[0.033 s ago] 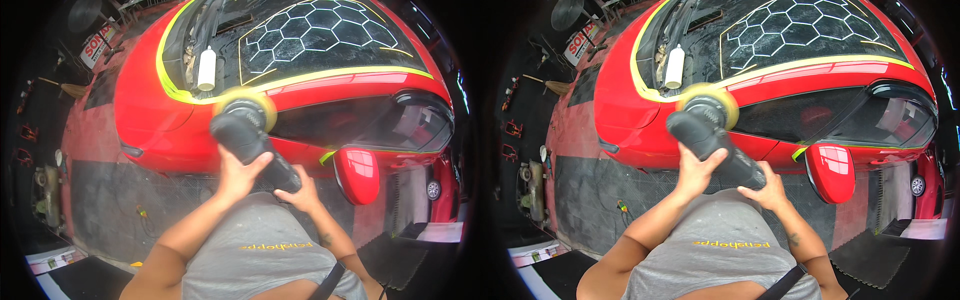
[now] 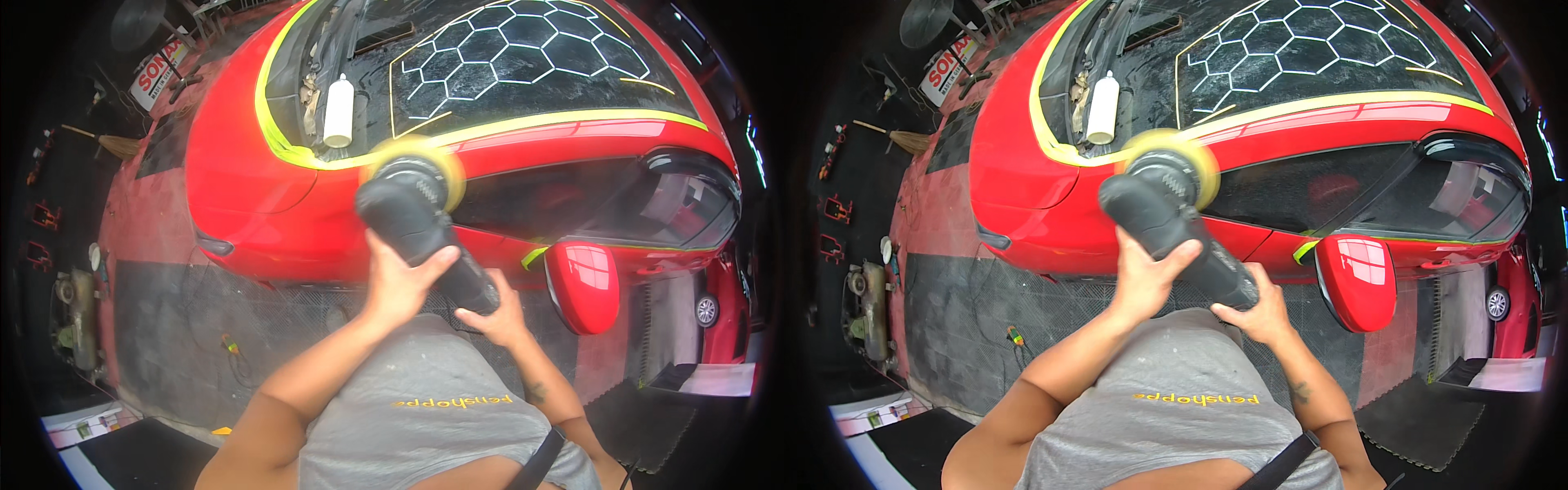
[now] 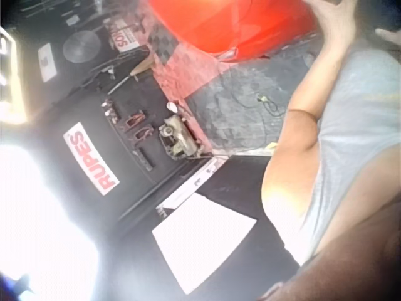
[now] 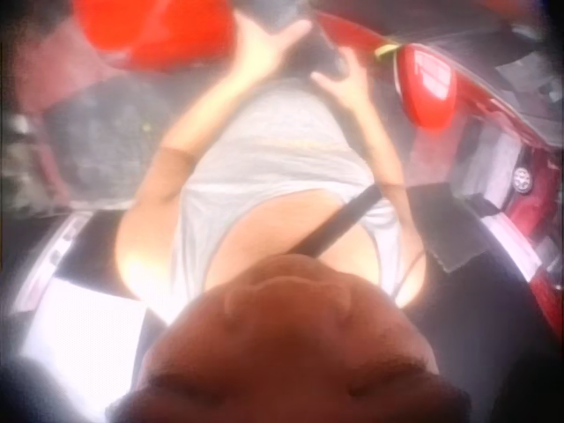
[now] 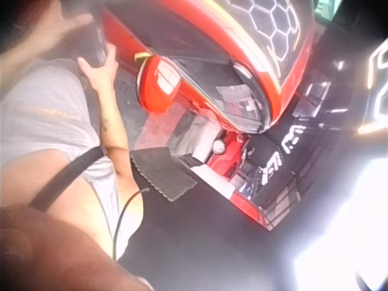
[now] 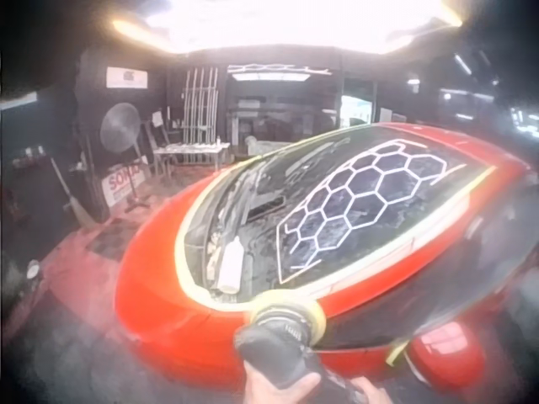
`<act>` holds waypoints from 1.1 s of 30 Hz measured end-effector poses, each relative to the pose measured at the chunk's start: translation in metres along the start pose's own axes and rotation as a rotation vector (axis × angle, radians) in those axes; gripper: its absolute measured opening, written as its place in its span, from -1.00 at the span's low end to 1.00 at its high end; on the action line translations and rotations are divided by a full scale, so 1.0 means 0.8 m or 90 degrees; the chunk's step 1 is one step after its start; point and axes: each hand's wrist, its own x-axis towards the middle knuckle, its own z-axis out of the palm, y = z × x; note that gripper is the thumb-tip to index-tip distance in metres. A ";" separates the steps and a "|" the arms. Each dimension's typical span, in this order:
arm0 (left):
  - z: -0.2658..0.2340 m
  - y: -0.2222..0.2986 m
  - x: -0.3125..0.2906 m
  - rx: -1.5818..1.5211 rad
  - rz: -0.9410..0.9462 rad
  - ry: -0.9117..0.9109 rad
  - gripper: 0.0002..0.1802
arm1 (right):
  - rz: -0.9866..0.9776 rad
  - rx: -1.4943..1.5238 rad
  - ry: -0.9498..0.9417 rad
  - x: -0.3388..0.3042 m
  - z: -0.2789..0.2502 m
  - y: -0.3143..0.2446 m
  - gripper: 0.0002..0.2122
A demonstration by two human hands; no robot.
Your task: The person uses a handheld electric polisher with a yellow pad to buff the red paint of a car's front fender and hood. The operator moves the tool in circular and sweeping motions across the vehicle's surface, working around the headlight and wheel arch.
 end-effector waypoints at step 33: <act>-0.043 -0.131 -0.071 -0.168 -0.127 0.067 0.00 | 0.046 -0.147 -0.119 -0.028 0.023 0.064 -0.12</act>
